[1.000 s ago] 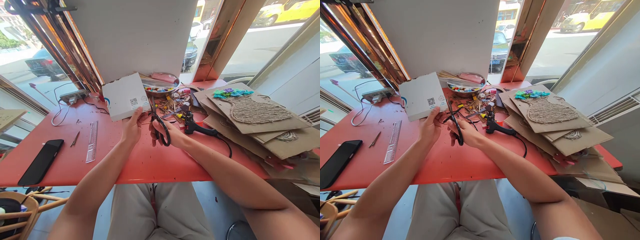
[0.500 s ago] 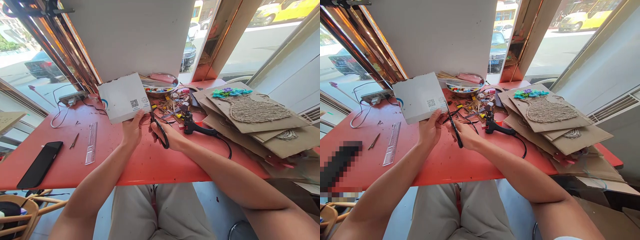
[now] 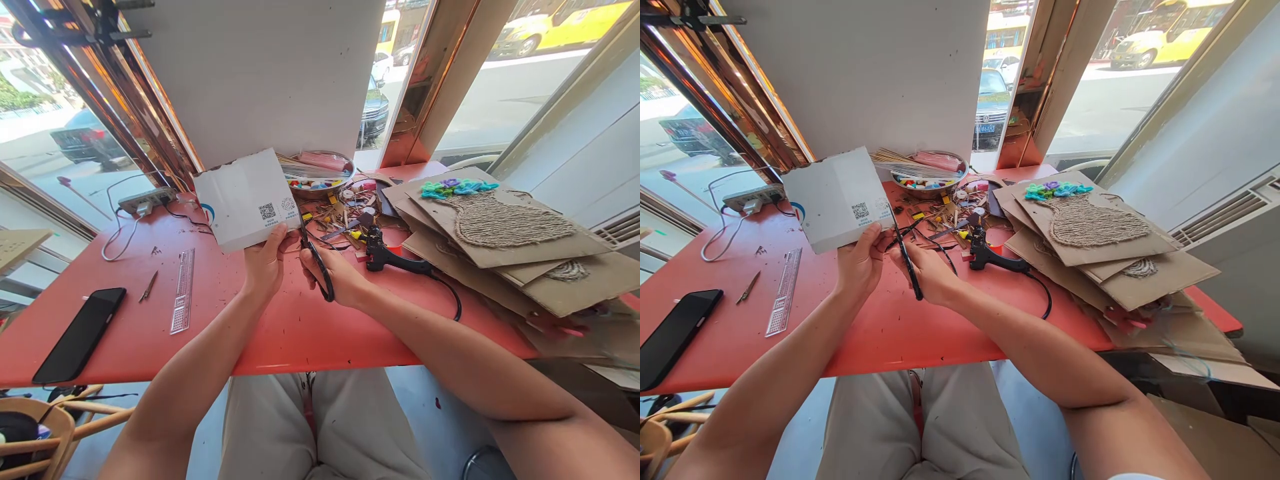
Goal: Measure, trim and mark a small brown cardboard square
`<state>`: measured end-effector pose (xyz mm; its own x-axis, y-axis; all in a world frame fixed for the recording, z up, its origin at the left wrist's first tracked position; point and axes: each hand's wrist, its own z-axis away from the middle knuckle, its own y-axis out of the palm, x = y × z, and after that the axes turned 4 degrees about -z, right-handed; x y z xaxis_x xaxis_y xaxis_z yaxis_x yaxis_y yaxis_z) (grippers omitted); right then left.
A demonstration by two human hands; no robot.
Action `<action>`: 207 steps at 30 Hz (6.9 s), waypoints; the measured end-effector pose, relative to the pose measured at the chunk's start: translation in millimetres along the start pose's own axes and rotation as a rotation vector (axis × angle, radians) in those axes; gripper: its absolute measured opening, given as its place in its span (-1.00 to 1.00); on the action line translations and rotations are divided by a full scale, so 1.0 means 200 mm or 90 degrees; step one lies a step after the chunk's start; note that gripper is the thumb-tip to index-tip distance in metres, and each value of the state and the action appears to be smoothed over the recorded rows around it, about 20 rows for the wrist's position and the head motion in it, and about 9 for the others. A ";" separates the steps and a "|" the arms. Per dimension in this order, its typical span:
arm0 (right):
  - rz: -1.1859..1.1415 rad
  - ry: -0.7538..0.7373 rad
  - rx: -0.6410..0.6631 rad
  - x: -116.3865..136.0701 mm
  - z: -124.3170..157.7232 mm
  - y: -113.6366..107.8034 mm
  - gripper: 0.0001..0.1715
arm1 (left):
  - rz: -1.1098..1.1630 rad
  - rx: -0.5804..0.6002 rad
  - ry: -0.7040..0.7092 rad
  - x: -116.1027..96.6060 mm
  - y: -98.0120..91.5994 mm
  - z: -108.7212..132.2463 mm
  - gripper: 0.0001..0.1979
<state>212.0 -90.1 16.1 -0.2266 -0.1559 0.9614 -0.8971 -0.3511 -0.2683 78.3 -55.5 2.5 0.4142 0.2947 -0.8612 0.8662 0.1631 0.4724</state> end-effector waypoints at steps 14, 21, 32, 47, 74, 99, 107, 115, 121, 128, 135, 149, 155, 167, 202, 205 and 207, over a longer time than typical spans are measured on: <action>-0.029 0.005 -0.059 0.01 0.02 0.06 -0.23 | 0.009 -0.021 0.003 -0.03 0.02 0.01 -0.59; 0.009 -0.036 -0.065 0.01 0.00 0.02 -0.17 | -0.027 0.022 0.002 -0.02 0.03 0.04 -0.64; -0.034 0.001 -0.089 0.02 0.01 0.06 -0.24 | -0.016 0.011 -0.014 -0.05 0.05 0.07 -0.61; -0.071 -0.022 -0.109 -0.02 -0.01 0.06 -0.28 | -0.001 0.069 -0.003 -0.05 0.06 0.09 -0.56; 0.035 -0.054 -0.068 0.01 -0.01 -0.02 -0.12 | -0.024 0.102 -0.052 -0.07 0.05 0.10 -0.60; -0.100 0.004 -0.120 0.02 0.00 0.06 -0.33 | -0.070 0.095 -0.038 -0.07 0.06 0.10 -0.68; -0.111 -0.004 -0.095 0.05 -0.01 0.01 -0.24 | -0.077 0.124 -0.051 -0.06 0.06 0.12 -0.63; -0.101 0.011 -0.121 0.08 -0.01 0.00 -0.23 | -0.080 0.139 -0.060 -0.05 0.06 0.12 -0.64; -0.145 0.004 -0.123 0.05 -0.02 0.00 -0.16 | -0.076 0.133 -0.059 -0.04 0.05 0.12 -0.62; -0.202 -0.007 -0.190 0.03 -0.06 -0.09 -0.16 | -0.043 0.112 -0.063 -0.04 0.04 0.08 -0.69; -0.152 -0.072 -0.255 0.06 -0.05 -0.14 -0.35 | -0.122 0.298 -0.099 -0.04 0.00 0.05 -0.69; -0.077 -0.095 -0.140 0.03 -0.09 -0.16 -0.36 | -0.177 0.251 -0.232 -0.22 -0.26 -0.26 -0.42; 0.003 -0.070 -0.077 -0.01 -0.08 -0.17 -0.20 | -0.173 0.122 -0.191 -0.20 -0.18 -0.19 -0.40; 0.103 -0.064 0.002 0.00 -0.06 -0.16 -0.02 | -0.132 0.011 -0.142 -0.21 -0.19 -0.23 -0.58; 0.045 -0.032 -0.070 -0.02 -0.07 -0.08 -0.17 | -0.163 0.035 -0.182 -0.22 -0.17 -0.20 -0.56; 0.010 -0.026 -0.060 -0.02 -0.06 -0.08 -0.16 | -0.167 0.037 -0.185 -0.23 -0.17 -0.20 -0.55; -0.008 -0.024 -0.048 -0.01 -0.06 -0.08 -0.15 | -0.166 0.037 -0.187 -0.24 -0.16 -0.20 -0.52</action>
<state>222.6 -72.6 18.7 -0.2021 -0.1863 0.9615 -0.9260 -0.2832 -0.2496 19.0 -37.5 35.4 0.2329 -0.0335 -0.9719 0.9638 0.1413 0.2260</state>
